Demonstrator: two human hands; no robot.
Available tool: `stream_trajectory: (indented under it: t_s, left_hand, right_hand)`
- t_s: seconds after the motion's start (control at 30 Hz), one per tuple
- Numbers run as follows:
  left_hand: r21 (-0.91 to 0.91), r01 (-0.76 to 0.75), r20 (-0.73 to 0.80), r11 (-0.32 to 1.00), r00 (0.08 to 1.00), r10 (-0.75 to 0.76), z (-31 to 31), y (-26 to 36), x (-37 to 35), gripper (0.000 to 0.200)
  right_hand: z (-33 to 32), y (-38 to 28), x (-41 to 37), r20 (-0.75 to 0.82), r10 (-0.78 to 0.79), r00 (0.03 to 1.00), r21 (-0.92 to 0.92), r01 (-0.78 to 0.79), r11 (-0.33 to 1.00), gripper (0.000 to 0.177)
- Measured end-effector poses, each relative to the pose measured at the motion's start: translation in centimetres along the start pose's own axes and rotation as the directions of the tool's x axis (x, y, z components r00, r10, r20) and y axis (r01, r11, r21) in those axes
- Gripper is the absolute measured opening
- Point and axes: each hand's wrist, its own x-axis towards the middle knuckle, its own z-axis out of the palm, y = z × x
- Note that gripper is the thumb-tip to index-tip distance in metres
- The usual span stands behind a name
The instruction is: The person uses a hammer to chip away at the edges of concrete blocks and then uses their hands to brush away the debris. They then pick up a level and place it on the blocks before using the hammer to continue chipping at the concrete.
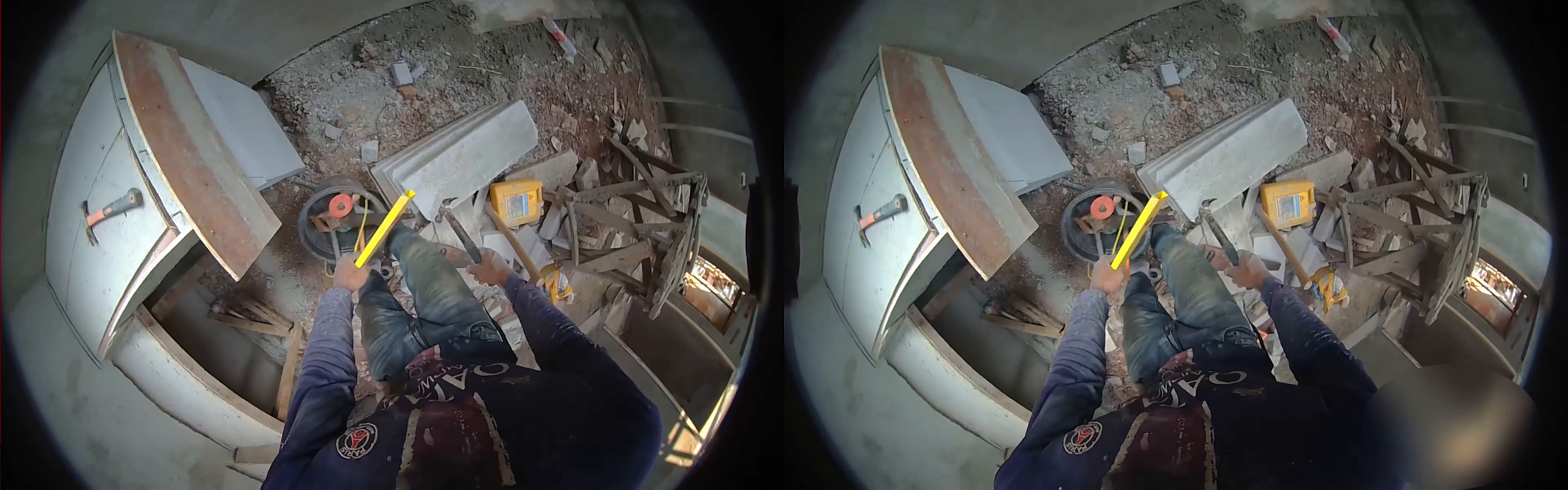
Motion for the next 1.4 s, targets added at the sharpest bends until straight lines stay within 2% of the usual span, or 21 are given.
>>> stream_trajectory:
  t_s: [0.07, 0.13, 0.23, 0.3, 0.4, 0.47, 0.5, 0.53, 0.63, 0.7, 0.73, 0.77, 0.8, 0.87, 1.0, 1.03, 1.07, 1.17, 1.27, 1.33, 1.4]
  left_hand:
    - [0.094, -0.129, -0.095, 0.987, 0.986, 0.138, 0.4, 3.9, -0.8, 0.027]
    - [0.110, -0.178, -0.076, 0.978, 0.979, 0.187, -0.7, 8.1, -1.0, 0.028]
    - [0.137, -0.333, -0.029, 0.933, 0.940, 0.340, -2.7, 15.7, -2.4, 0.030]
    - [0.338, -0.365, 0.018, 0.868, 0.924, 0.382, -3.5, 22.3, -3.2, 0.031]
    - [0.348, -0.398, 0.139, 0.849, 0.917, 0.373, -4.3, 28.7, -4.4, 0.032]
    - [0.388, -0.403, 0.178, 0.829, 0.915, 0.361, -3.2, 32.7, -4.8, 0.034]
    - [0.393, -0.455, 0.205, 0.799, 0.890, 0.406, -2.2, 34.2, -4.9, 0.035]
    - [0.395, -0.504, 0.234, 0.768, 0.864, 0.446, -1.1, 35.2, -4.9, 0.036]
    - [0.351, -0.473, 0.222, 0.808, 0.880, 0.419, 2.4, 38.4, -4.0, 0.039]
    - [0.279, -0.405, 0.266, 0.871, 0.904, 0.335, 4.1, 40.3, -3.4, 0.042]
    - [0.230, -0.406, 0.171, 0.885, 0.912, 0.374, 5.5, 40.3, -2.6, 0.042]
    - [0.327, -0.367, 0.210, 0.871, 0.927, 0.311, 6.3, 40.7, -1.3, 0.042]
    - [0.282, -0.375, 0.104, 0.883, 0.927, 0.360, 8.2, 40.1, -0.2, 0.044]
    - [0.201, -0.328, 0.023, 0.923, 0.944, 0.330, 10.7, 40.2, 2.5, 0.045]
    - [0.318, -0.523, 0.273, 0.791, 0.849, 0.452, 15.0, 42.2, 9.6, 0.045]
    - [0.217, -0.534, 0.117, 0.817, 0.846, 0.521, 11.4, 43.3, 5.6, 0.043]
    - [0.207, -0.375, 0.156, 0.904, 0.924, 0.348, 11.3, 43.5, 7.6, 0.043]
    - [0.259, -0.255, 0.158, 0.932, 0.963, 0.220, 6.8, 43.1, 9.0, 0.054]
    - [0.274, -0.335, 0.028, 0.901, 0.940, 0.341, 8.4, 38.9, 12.1, 0.068]
    - [0.409, -0.166, -0.075, 0.897, 0.974, 0.215, 8.6, 39.5, 11.3, 0.080]
    - [0.359, -0.136, -0.155, 0.923, 0.967, 0.203, 10.0, 39.7, 11.8, 0.090]
  right_hand:
    - [-0.3, 0.3, -1.2, 0.086, 0.004, 0.996, 0.013, -0.005, 1.000, 0.034]
    - [0.3, 2.1, -2.8, -0.032, -0.116, 0.993, -0.066, 0.113, 0.991, 0.039]
    - [3.7, 7.1, -3.5, -0.110, -0.030, 0.993, 0.001, 0.031, 1.000, 0.046]
    - [4.3, 7.4, -4.3, -0.152, 0.016, 0.988, 0.078, -0.004, 0.997, 0.047]
    - [6.7, 7.4, -7.5, -0.216, 0.082, 0.973, 0.171, -0.045, 0.984, 0.024]
    - [9.1, 8.0, -7.5, -0.157, 0.183, 0.971, 0.630, -0.045, 0.776, 0.016]
    - [9.9, 8.0, -7.7, -0.153, 0.225, 0.962, 0.718, -0.048, 0.694, 0.010]
    - [10.8, 7.8, -8.2, -0.143, 0.219, 0.965, 0.719, -0.051, 0.693, 0.010]
    - [12.0, 7.0, -9.2, -0.138, 0.317, 0.938, 0.902, -0.013, 0.432, 0.011]
    - [16.0, 11.1, -8.1, -0.107, 0.367, 0.924, 0.896, -0.071, 0.439, 0.010]
    - [14.7, 9.8, -9.7, -0.064, 0.308, 0.949, 0.909, -0.071, 0.410, 0.010]
    - [14.0, 7.3, -10.8, -0.048, 0.410, 0.911, 0.937, -0.101, 0.333, 0.010]
    - [15.6, 9.0, -10.3, -0.003, 0.433, 0.902, 0.955, -0.125, 0.267, 0.013]
    - [15.7, 8.7, -10.6, 0.001, 0.424, 0.906, 0.946, -0.138, 0.292, 0.010]
    - [18.0, 11.5, -11.8, 0.134, 0.415, 0.900, 0.922, -0.266, 0.280, 0.009]
    - [17.1, 9.8, -13.0, 0.095, 0.423, 0.901, 0.914, -0.247, 0.321, 0.011]
    - [15.8, 7.8, -13.9, 0.055, 0.424, 0.904, 0.901, -0.227, 0.369, 0.013]
    - [16.3, 7.8, -12.5, -0.035, 0.454, 0.890, 0.894, -0.175, 0.412, 0.016]
    - [15.7, 6.9, -11.6, 0.056, 0.465, 0.884, 0.900, -0.246, 0.359, 0.014]
    - [13.3, 5.2, -10.9, 0.019, 0.438, 0.899, 0.876, -0.226, 0.425, 0.013]
    - [13.1, 5.7, -10.1, 0.027, 0.449, 0.893, 0.880, -0.234, 0.414, 0.012]
